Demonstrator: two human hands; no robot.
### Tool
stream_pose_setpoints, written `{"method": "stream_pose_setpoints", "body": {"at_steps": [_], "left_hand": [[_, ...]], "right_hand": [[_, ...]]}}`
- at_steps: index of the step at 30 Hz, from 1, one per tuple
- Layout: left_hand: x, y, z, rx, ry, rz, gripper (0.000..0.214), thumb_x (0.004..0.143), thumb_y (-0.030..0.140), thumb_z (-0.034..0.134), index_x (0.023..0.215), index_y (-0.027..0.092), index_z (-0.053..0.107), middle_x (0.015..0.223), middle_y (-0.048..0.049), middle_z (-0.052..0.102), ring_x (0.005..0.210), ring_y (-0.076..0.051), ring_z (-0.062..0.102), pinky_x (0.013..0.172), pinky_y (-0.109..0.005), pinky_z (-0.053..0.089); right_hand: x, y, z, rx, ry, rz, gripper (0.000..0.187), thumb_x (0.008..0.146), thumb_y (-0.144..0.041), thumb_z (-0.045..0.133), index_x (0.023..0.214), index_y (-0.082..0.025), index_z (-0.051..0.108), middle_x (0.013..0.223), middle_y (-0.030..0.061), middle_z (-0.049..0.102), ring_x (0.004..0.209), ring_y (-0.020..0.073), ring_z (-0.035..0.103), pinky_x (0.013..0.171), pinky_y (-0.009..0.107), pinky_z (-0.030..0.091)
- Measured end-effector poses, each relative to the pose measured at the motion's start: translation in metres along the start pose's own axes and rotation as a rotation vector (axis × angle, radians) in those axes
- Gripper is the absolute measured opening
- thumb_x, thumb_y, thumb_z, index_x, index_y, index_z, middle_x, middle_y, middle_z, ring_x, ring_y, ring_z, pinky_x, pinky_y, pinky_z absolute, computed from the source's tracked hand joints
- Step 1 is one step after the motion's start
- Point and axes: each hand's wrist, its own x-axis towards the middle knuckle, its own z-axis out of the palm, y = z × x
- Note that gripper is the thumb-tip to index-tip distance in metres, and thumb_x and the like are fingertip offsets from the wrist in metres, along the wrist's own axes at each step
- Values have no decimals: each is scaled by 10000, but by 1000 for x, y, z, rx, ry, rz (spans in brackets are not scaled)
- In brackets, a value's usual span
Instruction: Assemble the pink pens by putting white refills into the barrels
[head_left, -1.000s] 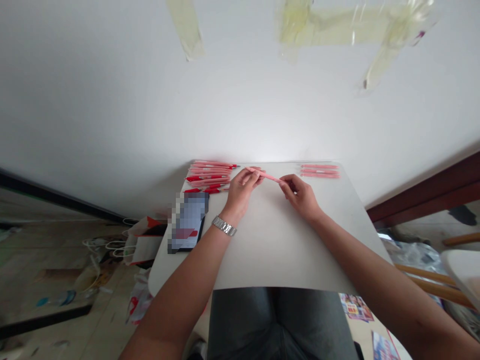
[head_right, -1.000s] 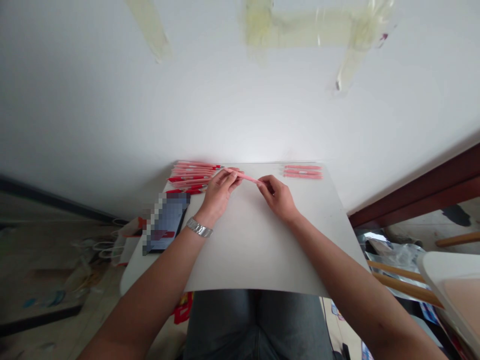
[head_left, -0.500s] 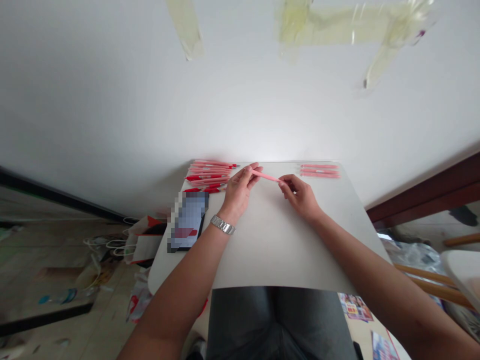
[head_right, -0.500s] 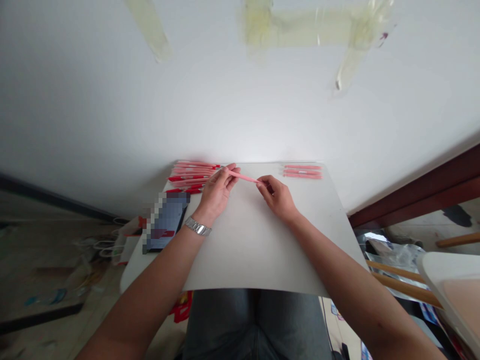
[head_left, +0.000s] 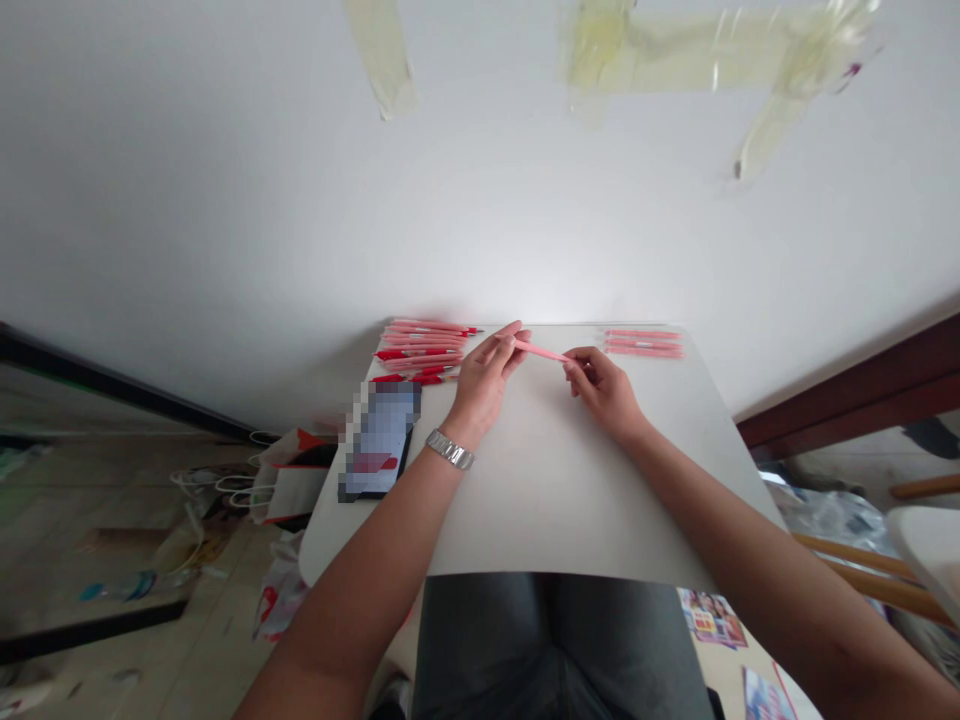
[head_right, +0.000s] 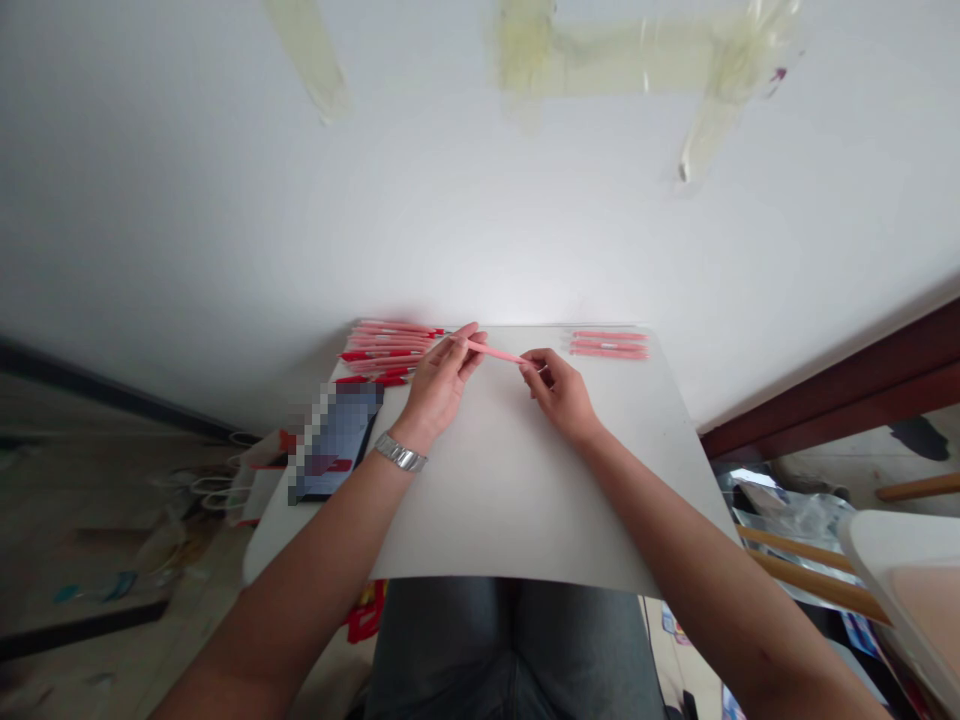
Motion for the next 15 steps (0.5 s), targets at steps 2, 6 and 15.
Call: {"method": "stream_pose_setpoints", "body": {"at_steps": [2,6,15], "left_hand": [[0,-1,0,7,4,-7,362,878,437,813,1180,240,783,1310,-81,732,1343,-246,633,1155,-387,506],[1,-2,-1,27,23,-21,341,845,423,838,1121,227,796,1164,-62,750,1143,-192,690,1114,-380,533],[-4,-3,0,231,-58,23,286,829,382,842,990,187,710,1037,-46,709,921,-152,690,952,-346,566]], "right_hand": [[1,1,0,57,19,14,419,953,-642,632,1077,-241,651,830,3,630,649,144,593,611,296,485],[5,-1,-2,232,50,49,384,919,-580,711,1096,-244,653,878,-4,618,652,124,578,599,284,483],[11,1,-10,472,138,159,401,900,-591,714,1134,-276,633,948,3,622,706,120,619,660,283,547]]}}
